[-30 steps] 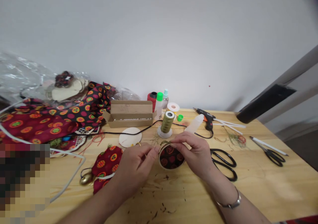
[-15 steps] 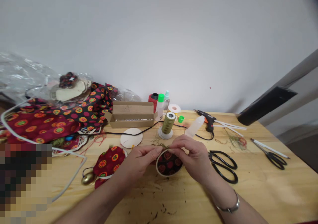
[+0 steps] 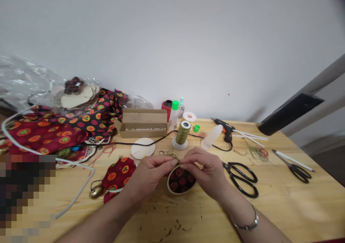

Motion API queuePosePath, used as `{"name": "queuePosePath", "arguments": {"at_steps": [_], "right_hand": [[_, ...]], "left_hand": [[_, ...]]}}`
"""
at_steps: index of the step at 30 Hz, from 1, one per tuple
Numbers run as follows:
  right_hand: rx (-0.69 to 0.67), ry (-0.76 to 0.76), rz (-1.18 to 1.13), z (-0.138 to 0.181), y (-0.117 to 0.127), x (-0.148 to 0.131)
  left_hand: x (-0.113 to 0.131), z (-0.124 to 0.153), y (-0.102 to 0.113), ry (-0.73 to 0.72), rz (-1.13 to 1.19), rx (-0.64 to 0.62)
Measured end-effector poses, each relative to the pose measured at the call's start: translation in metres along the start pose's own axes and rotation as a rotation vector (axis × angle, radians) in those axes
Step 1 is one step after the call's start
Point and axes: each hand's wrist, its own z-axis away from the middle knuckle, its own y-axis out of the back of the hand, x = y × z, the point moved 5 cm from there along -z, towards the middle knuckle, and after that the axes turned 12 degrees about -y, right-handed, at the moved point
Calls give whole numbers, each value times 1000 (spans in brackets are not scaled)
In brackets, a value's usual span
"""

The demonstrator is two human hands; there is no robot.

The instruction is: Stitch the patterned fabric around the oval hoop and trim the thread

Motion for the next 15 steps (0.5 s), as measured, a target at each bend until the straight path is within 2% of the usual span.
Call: {"name": "queuePosePath", "arguments": {"at_steps": [3,8,15], "right_hand": [[-13,5,5,1,-1,0],[-23,22,11,1,-2,1],[-31,26,22,3,-3,1]], "left_hand": [[-5,1,-1,54,104,27],[-16,3,-2,235,308,134],[-15,3,-2,235,360,136]]}}
